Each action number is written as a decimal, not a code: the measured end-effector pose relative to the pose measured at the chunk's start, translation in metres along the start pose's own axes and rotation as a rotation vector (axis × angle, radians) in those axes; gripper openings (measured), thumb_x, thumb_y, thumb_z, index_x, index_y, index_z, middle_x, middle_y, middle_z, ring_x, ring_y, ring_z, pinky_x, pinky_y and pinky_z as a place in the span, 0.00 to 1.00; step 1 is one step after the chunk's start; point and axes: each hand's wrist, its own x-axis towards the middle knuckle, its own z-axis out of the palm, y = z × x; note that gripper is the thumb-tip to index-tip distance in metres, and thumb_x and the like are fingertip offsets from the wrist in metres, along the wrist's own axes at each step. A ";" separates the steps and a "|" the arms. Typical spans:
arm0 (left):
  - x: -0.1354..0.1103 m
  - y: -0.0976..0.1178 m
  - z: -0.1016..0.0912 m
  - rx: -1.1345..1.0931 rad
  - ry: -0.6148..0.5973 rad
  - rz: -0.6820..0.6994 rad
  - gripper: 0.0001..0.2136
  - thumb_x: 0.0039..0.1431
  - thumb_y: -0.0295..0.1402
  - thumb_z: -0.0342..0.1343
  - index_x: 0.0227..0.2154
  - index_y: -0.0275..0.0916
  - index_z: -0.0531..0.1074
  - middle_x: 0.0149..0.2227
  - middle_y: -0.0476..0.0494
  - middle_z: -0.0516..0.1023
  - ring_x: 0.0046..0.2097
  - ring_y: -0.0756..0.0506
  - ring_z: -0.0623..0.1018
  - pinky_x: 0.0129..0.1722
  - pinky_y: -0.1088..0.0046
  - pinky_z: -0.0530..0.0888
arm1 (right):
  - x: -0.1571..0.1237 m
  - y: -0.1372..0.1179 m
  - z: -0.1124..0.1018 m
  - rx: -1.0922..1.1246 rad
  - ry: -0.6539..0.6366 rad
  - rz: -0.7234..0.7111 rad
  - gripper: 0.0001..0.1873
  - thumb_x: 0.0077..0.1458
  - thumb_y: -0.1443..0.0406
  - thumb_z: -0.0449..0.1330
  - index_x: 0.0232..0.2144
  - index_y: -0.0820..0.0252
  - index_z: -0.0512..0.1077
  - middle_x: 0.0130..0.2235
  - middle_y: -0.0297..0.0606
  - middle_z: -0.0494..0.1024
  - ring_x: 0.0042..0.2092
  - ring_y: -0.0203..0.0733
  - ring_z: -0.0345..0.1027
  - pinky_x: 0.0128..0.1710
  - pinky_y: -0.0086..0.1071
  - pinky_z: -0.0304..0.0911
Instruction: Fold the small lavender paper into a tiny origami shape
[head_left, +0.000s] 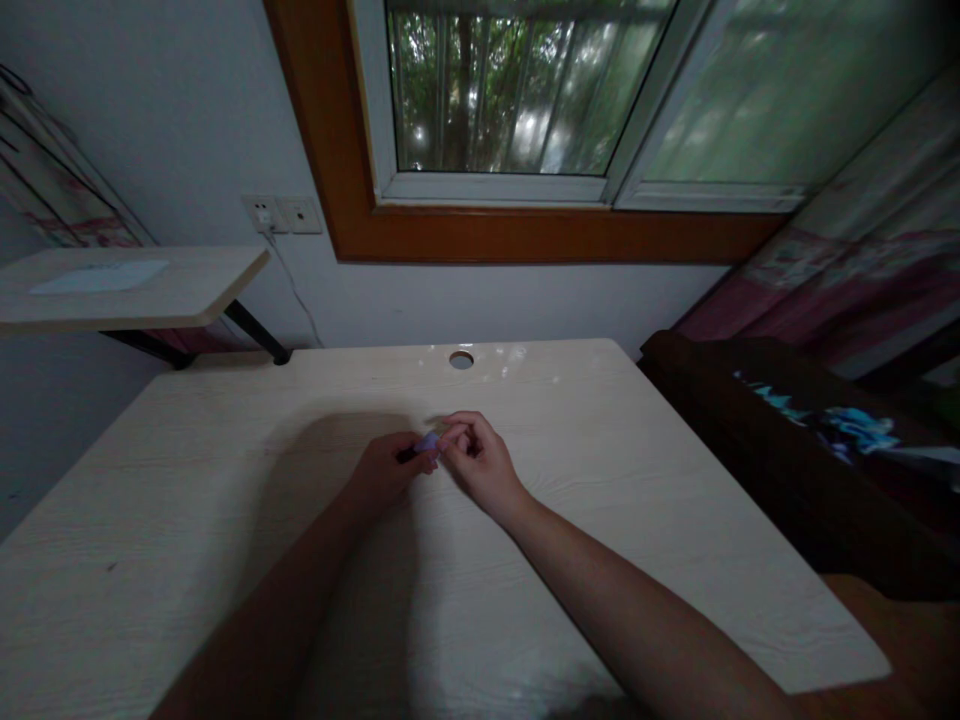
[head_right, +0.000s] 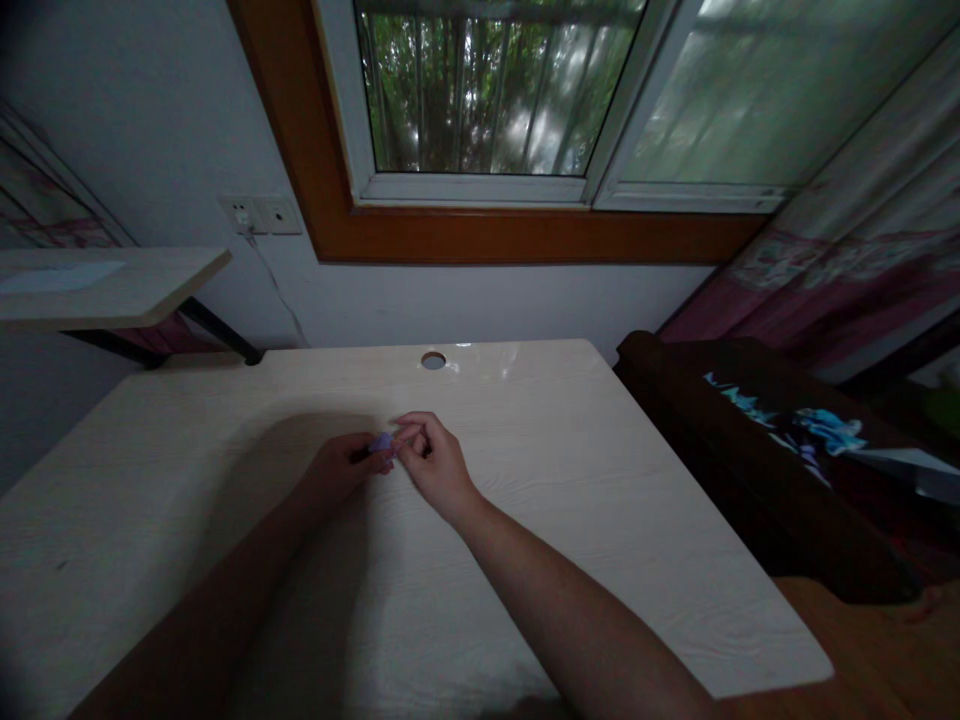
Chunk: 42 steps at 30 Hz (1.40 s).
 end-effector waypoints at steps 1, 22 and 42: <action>0.000 0.000 0.000 -0.015 0.001 -0.005 0.17 0.56 0.47 0.58 0.29 0.36 0.78 0.28 0.44 0.81 0.32 0.45 0.78 0.34 0.72 0.71 | 0.000 0.000 0.000 0.003 -0.001 -0.002 0.14 0.55 0.61 0.63 0.45 0.53 0.70 0.30 0.31 0.74 0.24 0.34 0.55 0.25 0.29 0.53; -0.002 0.008 -0.003 -0.082 -0.004 0.052 0.14 0.58 0.42 0.57 0.26 0.36 0.77 0.27 0.46 0.80 0.31 0.47 0.76 0.34 0.74 0.70 | 0.001 -0.004 -0.001 0.012 -0.031 0.015 0.13 0.55 0.62 0.63 0.44 0.54 0.70 0.30 0.30 0.74 0.24 0.34 0.55 0.25 0.29 0.52; -0.003 0.007 -0.003 -0.105 -0.007 0.027 0.14 0.58 0.43 0.57 0.28 0.36 0.76 0.28 0.45 0.80 0.32 0.46 0.78 0.35 0.73 0.71 | 0.002 -0.001 -0.003 0.095 -0.017 0.042 0.14 0.54 0.62 0.64 0.44 0.54 0.70 0.31 0.32 0.74 0.26 0.34 0.56 0.26 0.30 0.53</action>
